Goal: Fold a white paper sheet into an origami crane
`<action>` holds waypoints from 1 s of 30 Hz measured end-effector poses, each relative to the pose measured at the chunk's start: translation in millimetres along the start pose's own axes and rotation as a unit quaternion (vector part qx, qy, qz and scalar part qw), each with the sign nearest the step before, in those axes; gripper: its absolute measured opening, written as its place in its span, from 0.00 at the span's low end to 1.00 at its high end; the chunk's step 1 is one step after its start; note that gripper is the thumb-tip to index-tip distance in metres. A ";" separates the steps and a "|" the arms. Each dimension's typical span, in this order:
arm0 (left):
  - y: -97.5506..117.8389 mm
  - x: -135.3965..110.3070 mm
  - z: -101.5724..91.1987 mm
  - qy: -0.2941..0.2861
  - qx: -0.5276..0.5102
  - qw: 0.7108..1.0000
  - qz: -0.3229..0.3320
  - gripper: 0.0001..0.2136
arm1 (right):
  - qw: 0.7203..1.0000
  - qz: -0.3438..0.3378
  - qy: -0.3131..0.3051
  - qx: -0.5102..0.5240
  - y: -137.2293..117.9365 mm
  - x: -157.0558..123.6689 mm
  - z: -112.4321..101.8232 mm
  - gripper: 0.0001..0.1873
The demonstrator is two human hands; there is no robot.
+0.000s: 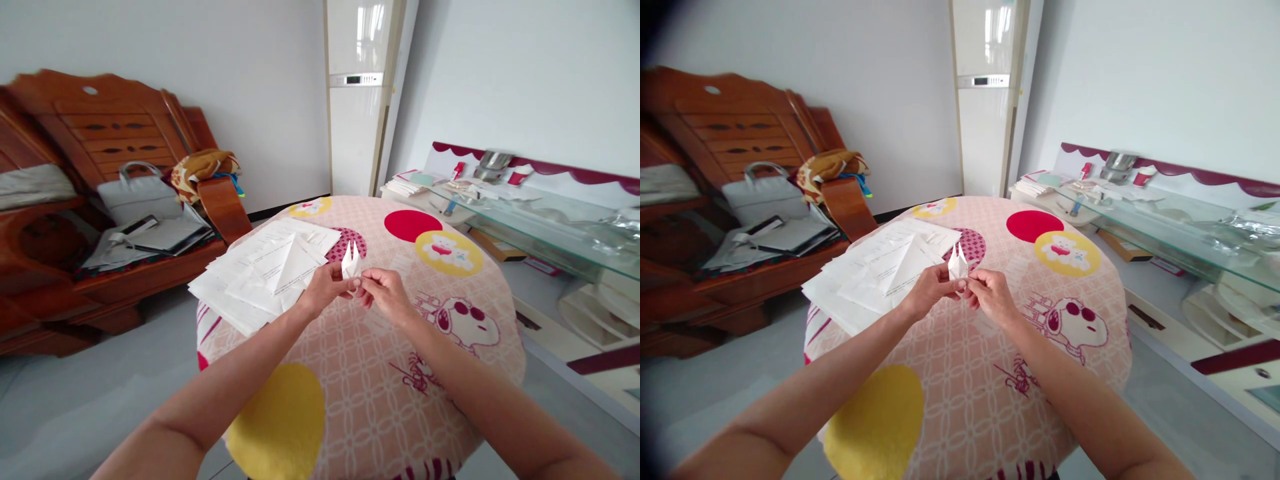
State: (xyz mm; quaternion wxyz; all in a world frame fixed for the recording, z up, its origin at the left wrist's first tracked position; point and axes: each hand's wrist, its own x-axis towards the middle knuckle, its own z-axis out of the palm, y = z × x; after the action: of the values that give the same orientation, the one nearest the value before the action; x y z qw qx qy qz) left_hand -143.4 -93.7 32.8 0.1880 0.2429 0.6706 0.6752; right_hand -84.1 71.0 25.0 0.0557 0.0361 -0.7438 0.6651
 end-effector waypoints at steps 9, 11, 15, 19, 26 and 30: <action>-22.6 -7.6 8.8 0.081 0.010 0.995 0.062 0.17 | 1.000 -0.026 -0.001 -0.016 22.9 -2.3 2.0 0.14; -25.1 -9.7 9.7 0.102 0.032 0.992 0.073 0.17 | 0.999 -0.028 -0.005 -0.023 24.9 -2.4 1.6 0.14; -28.9 -11.9 9.2 0.133 0.095 0.982 0.093 0.17 | 0.998 -0.043 -0.023 -0.047 27.3 -3.2 1.7 0.14; -30.9 -13.0 8.5 0.145 0.094 0.981 0.091 0.17 | 0.996 -0.056 -0.036 -0.051 28.4 -7.2 2.8 0.14; -22.5 -16.4 11.7 0.101 0.021 0.993 0.052 0.17 | 0.998 -0.023 -0.052 -0.011 26.1 -11.9 3.6 0.16; -18.4 -18.2 12.8 0.104 0.021 0.994 0.030 0.17 | 0.998 -0.007 -0.058 0.008 25.3 -13.2 4.8 0.16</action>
State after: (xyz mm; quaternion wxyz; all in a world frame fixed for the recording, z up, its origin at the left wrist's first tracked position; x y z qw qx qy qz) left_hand -122.5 -93.4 12.9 0.0916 0.1950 0.6932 0.6878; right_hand -74.4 68.7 -2.2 0.0173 0.0806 -0.7401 0.6675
